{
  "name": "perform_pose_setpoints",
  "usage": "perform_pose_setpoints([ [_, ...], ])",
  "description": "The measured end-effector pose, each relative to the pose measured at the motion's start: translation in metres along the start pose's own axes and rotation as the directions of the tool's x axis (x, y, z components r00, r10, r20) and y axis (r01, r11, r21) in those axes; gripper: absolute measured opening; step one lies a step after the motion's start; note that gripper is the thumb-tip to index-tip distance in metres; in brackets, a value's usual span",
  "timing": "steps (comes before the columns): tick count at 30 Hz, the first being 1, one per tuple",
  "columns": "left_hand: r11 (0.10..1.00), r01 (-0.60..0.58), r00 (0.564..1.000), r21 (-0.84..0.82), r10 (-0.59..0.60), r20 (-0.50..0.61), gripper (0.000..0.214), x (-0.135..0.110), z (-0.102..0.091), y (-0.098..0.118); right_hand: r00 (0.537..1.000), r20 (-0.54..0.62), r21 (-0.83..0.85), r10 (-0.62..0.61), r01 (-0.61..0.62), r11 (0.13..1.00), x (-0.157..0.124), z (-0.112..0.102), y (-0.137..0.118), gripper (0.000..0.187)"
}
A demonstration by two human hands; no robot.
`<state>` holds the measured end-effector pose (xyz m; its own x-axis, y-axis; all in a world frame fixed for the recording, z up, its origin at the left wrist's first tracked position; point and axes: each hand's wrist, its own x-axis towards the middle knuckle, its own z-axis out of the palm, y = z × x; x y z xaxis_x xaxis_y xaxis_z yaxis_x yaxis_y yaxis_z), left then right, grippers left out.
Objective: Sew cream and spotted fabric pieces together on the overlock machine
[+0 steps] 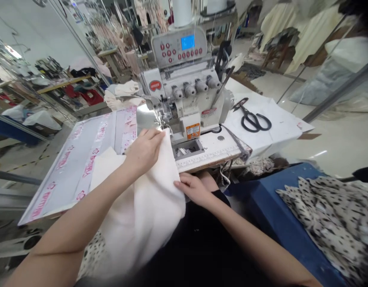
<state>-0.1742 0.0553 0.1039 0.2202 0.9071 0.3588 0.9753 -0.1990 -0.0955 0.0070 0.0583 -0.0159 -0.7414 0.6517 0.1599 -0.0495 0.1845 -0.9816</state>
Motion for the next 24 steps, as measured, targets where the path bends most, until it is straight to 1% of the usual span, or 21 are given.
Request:
perform_pose_setpoints([
  [2, 0.999, 0.008, 1.000, -0.043, -0.008, -0.004, 0.032, -0.002, -0.001, 0.000, 0.999, 0.032, -0.026, -0.035, 0.036, 0.999, 0.000, 0.003, 0.000, 0.030],
  [4, 0.997, 0.012, 1.000, -0.079, -0.013, -0.011, 0.032, -0.003, -0.002, 0.001, 0.998, 0.059, -0.048, -0.037, 0.040, 0.998, -0.001, 0.008, 0.002, 0.033],
  [8, 0.995, 0.009, 1.000, -0.102, -0.011, -0.013, 0.033, -0.006, -0.003, 0.001, 0.998, 0.053, -0.080, -0.017, 0.022, 0.997, -0.004, 0.015, 0.007, 0.037],
  [11, 0.995, 0.017, 1.000, -0.100, -0.018, -0.010, 0.034, -0.008, -0.003, 0.001, 0.998, 0.050, -0.160, -0.025, 0.033, 0.987, -0.004, 0.009, -0.003, 0.032],
  [12, 0.995, 0.022, 1.000, -0.101, -0.023, -0.009, 0.034, -0.008, -0.003, 0.001, 0.999, 0.018, -0.187, -0.030, 0.033, 0.982, -0.001, 0.003, -0.009, 0.028],
  [14, 0.994, 0.035, 0.999, -0.104, -0.036, -0.005, 0.034, -0.009, -0.003, 0.002, 0.993, -0.106, -0.206, -0.046, 0.024, 0.978, 0.013, -0.012, -0.025, 0.021],
  [16, 0.993, 0.047, 0.999, -0.113, -0.047, 0.001, 0.035, -0.009, -0.002, 0.002, 0.968, -0.245, -0.184, -0.060, 0.014, 0.983, 0.036, -0.029, -0.042, 0.024],
  [17, 0.992, 0.048, 0.999, -0.119, -0.048, 0.001, 0.035, -0.009, -0.002, 0.002, 0.957, -0.284, -0.171, -0.062, 0.013, 0.985, 0.050, -0.036, -0.049, 0.026],
  [19, 0.991, 0.040, 0.999, -0.127, -0.042, -0.007, 0.035, -0.008, 0.000, 0.003, 0.955, -0.290, -0.175, -0.066, 0.015, 0.984, 0.079, -0.046, -0.059, 0.028],
  [21, 0.993, 0.034, 0.999, -0.110, -0.036, -0.019, 0.036, -0.008, 0.003, 0.005, 0.965, -0.253, -0.225, -0.072, 0.013, 0.974, 0.103, -0.051, -0.063, 0.026],
  [24, 0.997, 0.045, 0.998, -0.067, -0.048, -0.032, 0.039, -0.009, 0.007, 0.011, 0.976, -0.215, -0.294, -0.047, -0.018, 0.956, 0.121, -0.051, -0.066, 0.019],
])
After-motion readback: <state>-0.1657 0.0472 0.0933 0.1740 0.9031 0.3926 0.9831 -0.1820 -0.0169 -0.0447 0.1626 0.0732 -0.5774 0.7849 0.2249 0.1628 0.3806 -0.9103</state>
